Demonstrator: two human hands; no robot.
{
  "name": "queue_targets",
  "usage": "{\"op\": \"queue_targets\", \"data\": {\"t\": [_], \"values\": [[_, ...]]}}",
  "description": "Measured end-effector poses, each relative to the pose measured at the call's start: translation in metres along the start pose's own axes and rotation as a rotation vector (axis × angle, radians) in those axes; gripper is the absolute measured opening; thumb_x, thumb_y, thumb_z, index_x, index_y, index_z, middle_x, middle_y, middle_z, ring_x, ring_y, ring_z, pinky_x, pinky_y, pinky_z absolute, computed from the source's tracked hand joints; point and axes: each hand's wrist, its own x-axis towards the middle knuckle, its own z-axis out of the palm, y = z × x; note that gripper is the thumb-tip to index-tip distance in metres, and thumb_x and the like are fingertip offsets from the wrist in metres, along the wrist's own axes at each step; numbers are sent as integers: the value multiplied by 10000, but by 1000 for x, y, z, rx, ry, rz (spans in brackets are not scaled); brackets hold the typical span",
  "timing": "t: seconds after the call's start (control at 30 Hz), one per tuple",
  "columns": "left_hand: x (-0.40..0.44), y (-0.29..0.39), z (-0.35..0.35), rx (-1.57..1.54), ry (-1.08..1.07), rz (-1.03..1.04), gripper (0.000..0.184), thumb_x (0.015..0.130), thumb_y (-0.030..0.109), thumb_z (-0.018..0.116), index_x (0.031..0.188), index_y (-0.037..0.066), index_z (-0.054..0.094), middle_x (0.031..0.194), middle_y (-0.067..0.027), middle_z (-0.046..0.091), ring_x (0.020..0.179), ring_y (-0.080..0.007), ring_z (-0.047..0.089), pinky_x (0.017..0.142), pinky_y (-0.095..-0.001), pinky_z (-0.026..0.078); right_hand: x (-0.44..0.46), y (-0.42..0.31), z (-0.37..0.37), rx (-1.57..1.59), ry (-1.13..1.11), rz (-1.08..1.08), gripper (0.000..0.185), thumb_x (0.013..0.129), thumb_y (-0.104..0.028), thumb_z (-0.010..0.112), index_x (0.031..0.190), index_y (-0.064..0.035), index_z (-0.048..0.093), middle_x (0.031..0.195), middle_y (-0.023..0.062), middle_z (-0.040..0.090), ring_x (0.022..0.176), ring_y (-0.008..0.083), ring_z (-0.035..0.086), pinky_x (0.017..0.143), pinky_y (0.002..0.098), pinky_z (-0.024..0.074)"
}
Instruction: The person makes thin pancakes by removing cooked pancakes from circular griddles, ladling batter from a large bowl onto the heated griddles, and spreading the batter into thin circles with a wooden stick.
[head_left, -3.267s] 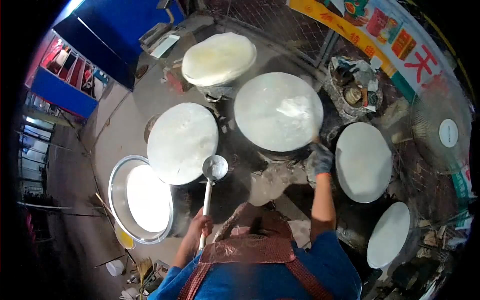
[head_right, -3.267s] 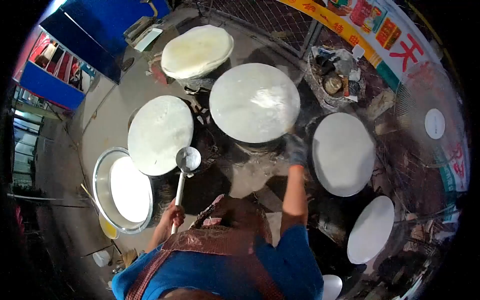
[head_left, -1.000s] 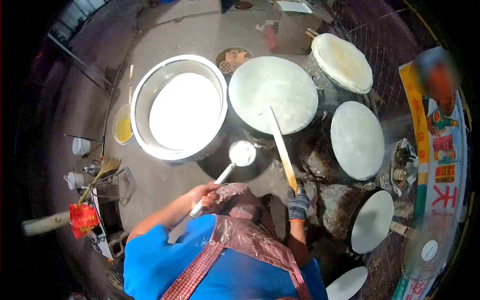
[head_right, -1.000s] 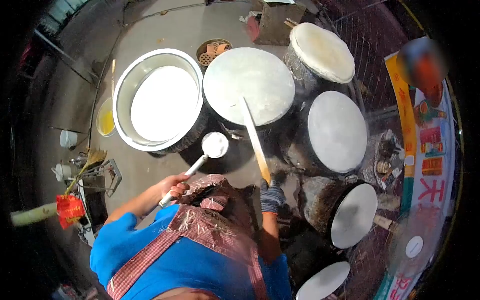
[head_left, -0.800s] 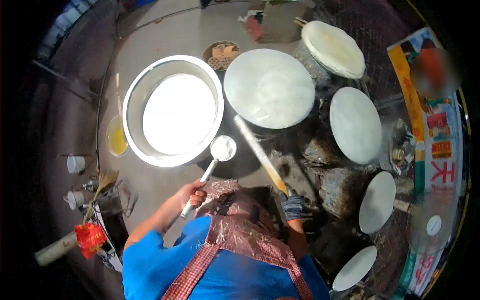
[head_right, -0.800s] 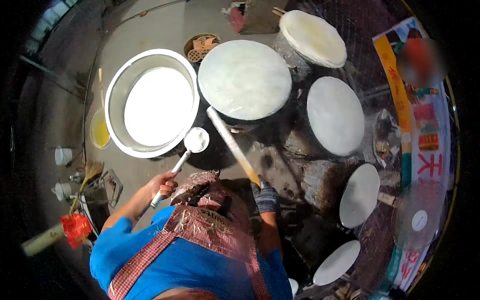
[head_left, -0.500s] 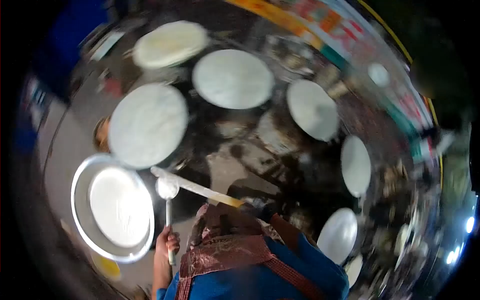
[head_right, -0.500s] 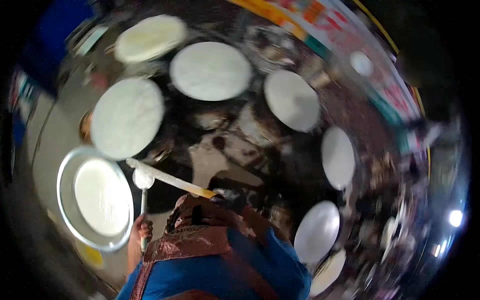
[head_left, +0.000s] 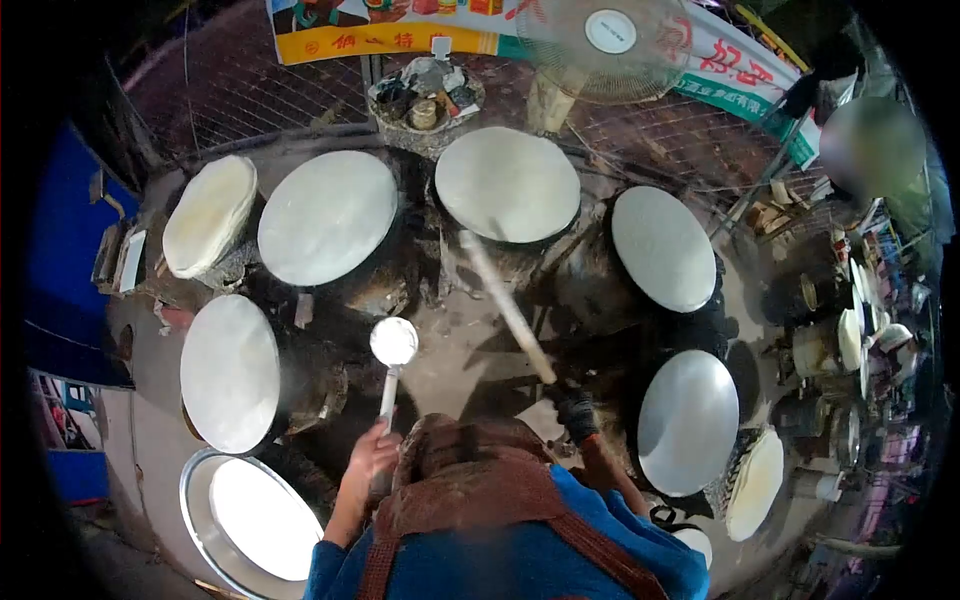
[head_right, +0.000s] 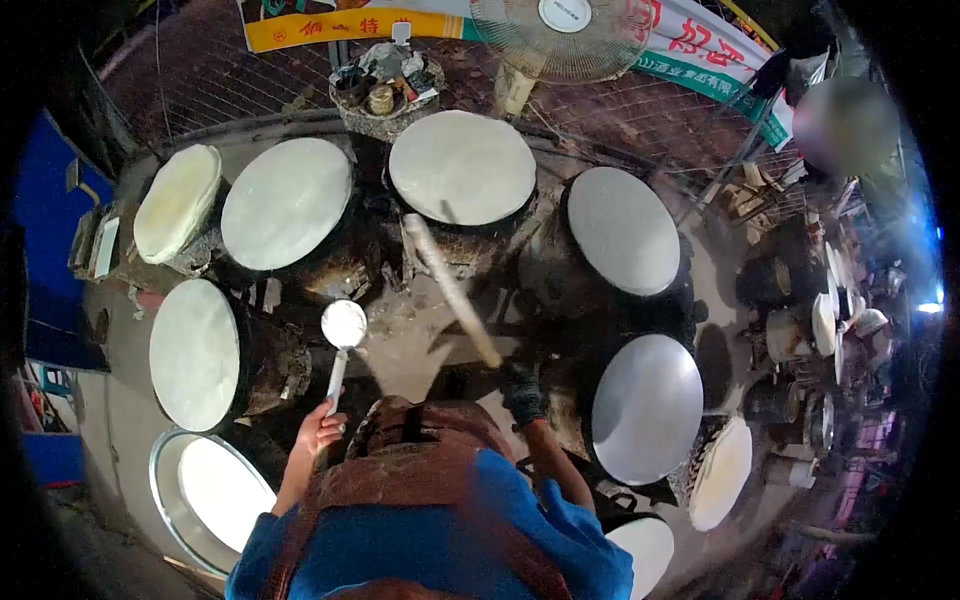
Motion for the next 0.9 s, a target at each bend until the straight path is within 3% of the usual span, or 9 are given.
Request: {"op": "queue_targets", "data": {"t": [0.07,0.23,0.37,0.43,0.53,0.63,0.73,0.83,0.9], "values": [[29,-5,0,-72,-21,-59,369,865,277,457,1219,210,377,540,55,287,359,-32,232,305,-160,204,27,14,-39,63,153,-136,121,780,-117,570,855,-24,588,697,15,553,612,114,486,544,264,401],[55,-13,48,-65,8,-84,352,872,286,436,1216,235,380,549,50,297,365,-34,234,306,-159,214,46,-85,-105,-71,438,-69,96,782,-157,583,774,-62,578,704,8,557,615,104,477,535,275,398],[58,-11,82,-202,65,-109,356,899,287,391,1249,234,358,559,25,316,343,-44,253,286,-190,218,92,-58,-136,-517,449,-97,263,794,-315,483,871,-83,581,750,146,591,724,313,564,636,400,436],[61,-5,87,-180,91,-103,358,898,291,392,1249,230,355,556,26,313,343,-42,249,285,-187,217,95,-58,-138,-767,416,-62,252,797,-308,479,885,-97,585,787,151,594,751,335,559,647,409,437],[67,2,86,-128,89,-111,332,895,291,394,1222,238,377,553,35,305,353,-38,241,292,-179,215,79,-57,-136,-742,489,-215,240,770,-319,527,849,-97,574,813,188,572,788,335,551,620,411,433],[68,9,88,-29,70,-100,265,888,288,397,1148,261,442,551,51,289,374,-31,233,308,-165,197,58,-74,-135,-821,311,-181,265,763,-340,536,901,-117,576,844,167,584,797,330,555,637,408,435],[68,12,96,-32,99,-92,262,887,295,400,1143,257,439,549,52,284,368,-30,225,307,-167,197,77,-24,-139,-1131,151,-137,352,739,-351,550,1014,-132,558,902,138,591,818,330,556,693,410,447],[68,14,94,-71,83,-82,261,885,282,402,1141,246,441,548,50,295,362,-26,237,303,-162,202,81,-23,-118,-801,260,-610,358,739,-402,562,965,-125,571,912,123,586,829,312,555,686,376,447],[67,13,100,-157,116,-56,330,897,260,390,1219,190,378,540,26,300,332,-37,247,273,-166,236,101,-45,-97,-872,125,-444,409,723,-414,578,1005,-120,560,919,136,581,850,297,554,698,381,448]]}}
